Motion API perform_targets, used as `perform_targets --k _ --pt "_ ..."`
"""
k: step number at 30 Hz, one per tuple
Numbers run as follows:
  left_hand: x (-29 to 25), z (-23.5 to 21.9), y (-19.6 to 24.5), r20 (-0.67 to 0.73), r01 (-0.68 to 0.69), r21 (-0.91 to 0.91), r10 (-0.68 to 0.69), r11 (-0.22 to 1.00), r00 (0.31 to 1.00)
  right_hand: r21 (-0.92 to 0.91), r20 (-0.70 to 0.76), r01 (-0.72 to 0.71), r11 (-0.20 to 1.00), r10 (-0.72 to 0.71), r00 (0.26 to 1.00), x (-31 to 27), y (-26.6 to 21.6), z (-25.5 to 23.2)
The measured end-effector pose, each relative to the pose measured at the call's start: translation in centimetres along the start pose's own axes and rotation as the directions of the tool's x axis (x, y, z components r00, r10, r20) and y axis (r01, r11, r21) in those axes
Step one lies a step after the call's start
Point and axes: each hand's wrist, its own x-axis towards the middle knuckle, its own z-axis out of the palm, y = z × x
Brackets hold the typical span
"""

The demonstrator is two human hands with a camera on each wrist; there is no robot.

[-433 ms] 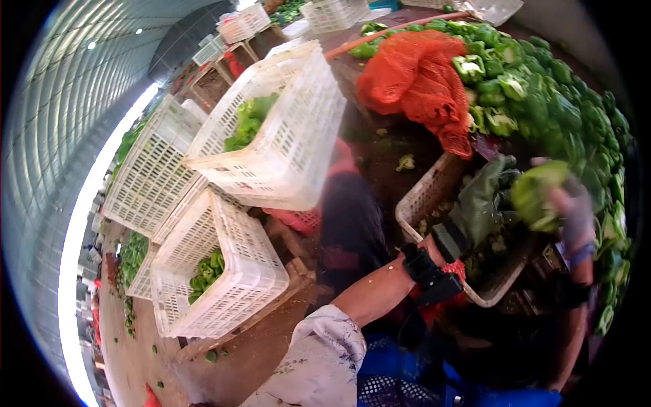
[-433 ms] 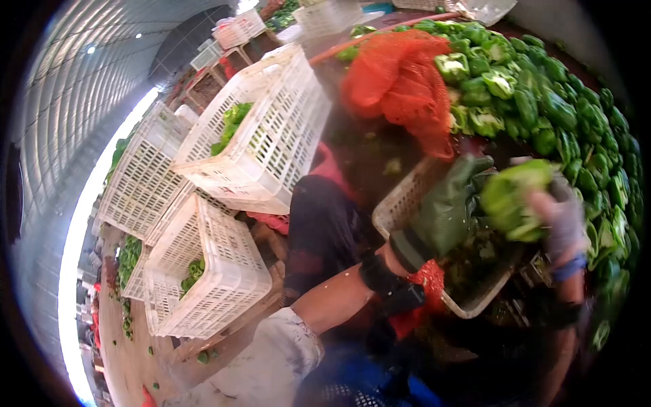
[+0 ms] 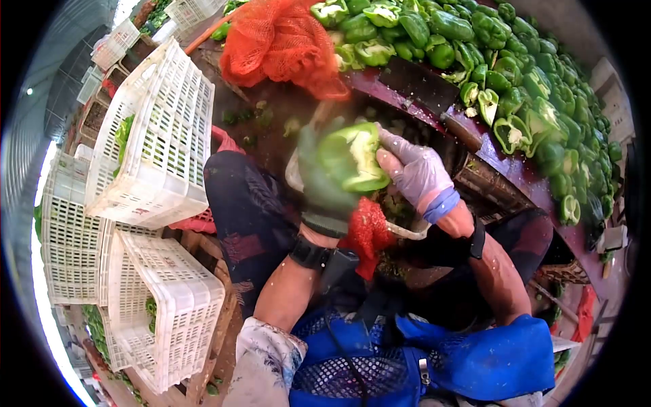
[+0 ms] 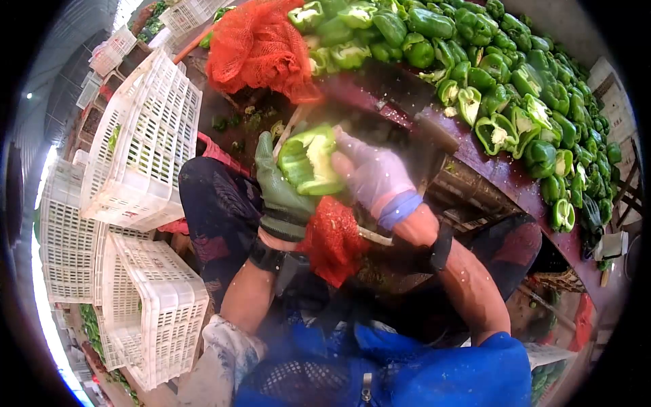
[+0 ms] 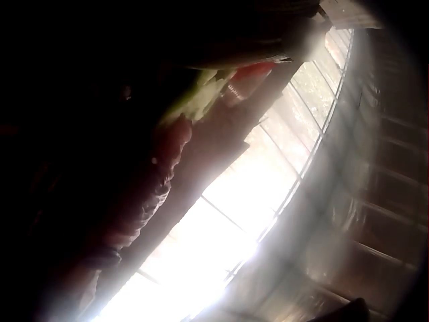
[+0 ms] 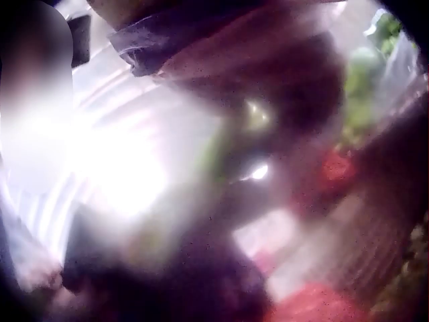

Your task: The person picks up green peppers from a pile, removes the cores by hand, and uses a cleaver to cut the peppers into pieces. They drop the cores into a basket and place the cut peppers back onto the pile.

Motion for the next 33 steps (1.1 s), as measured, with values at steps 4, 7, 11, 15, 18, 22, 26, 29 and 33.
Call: perform_targets --k 4,7,11,15,18,22,26,29,33 --pt "0.4 -1.3 0.2 0.206 0.092 -0.021 -0.085 0.996 0.975 -0.672 0.086 0.212 0.709 -0.21 0.974 0.7 -2.4 -1.6" --pt "1.7 -3.8 0.7 0.174 0.17 0.1 -0.185 0.98 0.967 -0.63 0.381 0.516 0.58 -0.349 0.857 1.6 -4.1 -1.9" --pt "1.8 -3.4 -0.1 0.016 0.346 0.206 -0.357 0.915 0.934 -0.514 0.465 0.498 0.698 -0.262 0.846 1.2 -4.4 -1.3" --pt "0.6 -3.4 -2.2 0.491 -0.423 0.562 0.125 0.711 0.862 -0.354 0.334 0.278 0.893 -0.157 0.929 -0.1 -2.5 -0.8" --pt "1.1 -2.9 -1.2 0.683 -0.488 0.479 0.04 0.73 0.729 -0.179 0.218 0.107 0.978 -0.067 0.974 -0.7 -2.3 -0.5" --pt "-0.3 -1.3 -0.8 0.432 0.006 0.37 -0.178 0.929 0.884 0.061 0.205 -0.135 0.989 0.12 0.971 -0.4 -4.2 -0.5" --pt "-0.3 -2.1 -1.2 0.528 -0.185 0.464 -0.103 0.866 0.843 0.103 0.376 -0.361 0.927 0.3 0.877 -0.5 -6.6 -1.7" --pt "0.5 -3.7 -2.6 0.814 -0.727 0.484 0.054 0.487 0.578 -0.007 0.492 -0.463 0.886 0.406 0.77 -0.1 -7.3 -2.4" --pt "-0.4 -4.5 -3.4 0.621 -0.505 0.628 0.01 0.592 0.783 -0.027 0.417 -0.411 0.911 0.383 0.824 -0.9 -5.9 -1.2"
